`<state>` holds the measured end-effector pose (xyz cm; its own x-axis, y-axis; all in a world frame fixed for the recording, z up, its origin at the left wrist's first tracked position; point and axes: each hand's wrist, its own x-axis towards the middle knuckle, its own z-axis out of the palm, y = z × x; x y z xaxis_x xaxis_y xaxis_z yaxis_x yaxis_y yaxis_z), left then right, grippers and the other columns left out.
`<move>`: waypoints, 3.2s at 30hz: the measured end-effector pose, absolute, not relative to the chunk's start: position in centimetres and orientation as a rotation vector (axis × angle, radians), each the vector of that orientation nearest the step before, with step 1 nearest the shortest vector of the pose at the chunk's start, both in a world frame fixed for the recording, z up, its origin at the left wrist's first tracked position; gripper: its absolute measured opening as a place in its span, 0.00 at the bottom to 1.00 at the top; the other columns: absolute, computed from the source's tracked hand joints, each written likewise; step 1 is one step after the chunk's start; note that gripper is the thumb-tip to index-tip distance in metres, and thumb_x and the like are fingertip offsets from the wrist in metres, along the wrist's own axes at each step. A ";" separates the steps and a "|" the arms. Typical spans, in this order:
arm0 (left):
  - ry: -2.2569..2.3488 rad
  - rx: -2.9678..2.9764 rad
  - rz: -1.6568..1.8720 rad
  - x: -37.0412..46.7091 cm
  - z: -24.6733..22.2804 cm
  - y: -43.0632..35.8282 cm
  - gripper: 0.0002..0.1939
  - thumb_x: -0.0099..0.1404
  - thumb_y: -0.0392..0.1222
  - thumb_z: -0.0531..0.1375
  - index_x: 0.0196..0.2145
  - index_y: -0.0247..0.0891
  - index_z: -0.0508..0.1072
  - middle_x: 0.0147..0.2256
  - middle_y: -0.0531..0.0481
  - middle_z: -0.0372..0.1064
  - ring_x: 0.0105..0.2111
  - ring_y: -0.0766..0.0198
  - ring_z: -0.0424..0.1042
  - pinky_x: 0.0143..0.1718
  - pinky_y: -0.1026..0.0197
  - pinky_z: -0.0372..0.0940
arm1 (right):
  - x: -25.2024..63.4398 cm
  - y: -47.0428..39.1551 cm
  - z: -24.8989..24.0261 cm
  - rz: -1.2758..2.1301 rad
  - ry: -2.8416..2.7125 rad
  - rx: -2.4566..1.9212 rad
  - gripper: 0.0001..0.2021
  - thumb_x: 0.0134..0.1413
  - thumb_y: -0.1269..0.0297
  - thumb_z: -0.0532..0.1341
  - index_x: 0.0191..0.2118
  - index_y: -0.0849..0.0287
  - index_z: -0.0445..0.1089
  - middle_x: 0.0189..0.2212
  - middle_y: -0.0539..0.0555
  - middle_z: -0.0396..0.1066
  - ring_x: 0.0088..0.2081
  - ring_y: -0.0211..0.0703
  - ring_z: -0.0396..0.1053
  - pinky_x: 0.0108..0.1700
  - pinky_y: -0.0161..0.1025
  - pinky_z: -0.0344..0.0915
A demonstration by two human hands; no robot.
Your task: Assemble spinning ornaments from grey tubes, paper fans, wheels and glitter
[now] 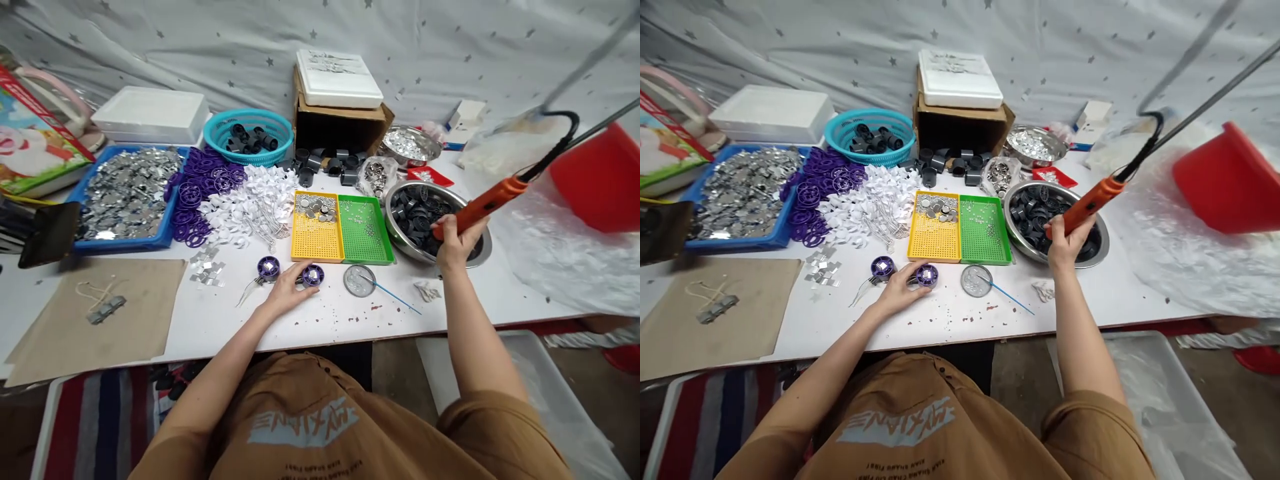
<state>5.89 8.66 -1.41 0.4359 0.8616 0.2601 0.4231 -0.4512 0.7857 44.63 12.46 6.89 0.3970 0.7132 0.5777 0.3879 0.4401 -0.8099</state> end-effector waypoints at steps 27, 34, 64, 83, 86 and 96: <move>1.107 2.256 1.333 10.6 0.7 2.4 0.09 0.64 0.37 0.58 0.43 0.42 0.67 0.44 0.45 0.71 0.48 0.53 0.69 0.50 0.46 0.65 | 39.4 -4.0 -2.3 0.812 -0.831 -1.464 0.16 0.46 0.57 0.67 0.42 0.57 0.72 0.27 0.50 0.71 0.25 0.39 0.70 0.31 0.41 0.73; 0.769 2.434 0.567 15.3 -0.3 -0.5 0.15 0.66 0.45 0.58 0.48 0.39 0.66 0.54 0.39 0.66 0.45 0.51 0.67 0.43 0.47 0.68 | 37.1 -2.0 -0.1 0.568 -1.266 -1.500 0.08 0.55 0.62 0.63 0.40 0.53 0.77 0.33 0.54 0.76 0.33 0.45 0.74 0.37 0.45 0.73; 0.886 2.402 0.466 18.7 -0.9 -0.7 0.24 0.61 0.49 0.63 0.50 0.35 0.63 0.60 0.32 0.57 0.48 0.47 0.66 0.47 0.44 0.66 | 35.4 -5.6 -1.0 0.447 -0.820 -1.576 0.11 0.55 0.59 0.63 0.39 0.60 0.77 0.27 0.53 0.78 0.27 0.40 0.74 0.36 0.40 0.72; 1.387 2.216 1.384 11.3 0.7 3.4 0.09 0.62 0.41 0.62 0.41 0.39 0.71 0.42 0.43 0.71 0.46 0.54 0.68 0.49 0.48 0.62 | 37.3 -3.1 -1.4 0.947 -0.018 -1.236 0.15 0.45 0.56 0.70 0.32 0.65 0.74 0.21 0.49 0.73 0.20 0.28 0.69 0.24 0.24 0.70; 1.528 2.123 1.291 9.5 0.5 4.7 0.14 0.62 0.45 0.62 0.44 0.38 0.72 0.44 0.42 0.68 0.47 0.53 0.66 0.50 0.49 0.62 | 37.2 -2.7 -1.2 0.908 -0.080 -1.262 0.15 0.46 0.54 0.69 0.32 0.64 0.75 0.21 0.49 0.74 0.20 0.28 0.69 0.25 0.26 0.70; 1.267 2.247 1.427 10.0 -0.1 3.1 0.07 0.62 0.39 0.62 0.39 0.40 0.70 0.37 0.47 0.71 0.41 0.57 0.69 0.44 0.52 0.65 | 35.4 -5.8 -1.0 0.391 -0.882 -1.532 0.11 0.55 0.59 0.63 0.40 0.59 0.76 0.30 0.54 0.77 0.28 0.41 0.74 0.36 0.43 0.72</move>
<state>10.00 3.13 -0.11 0.1697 0.7422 0.6483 0.5561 -0.6153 0.5587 35.45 -5.85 -1.04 0.6489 0.7196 0.2471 0.3000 0.0565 -0.9523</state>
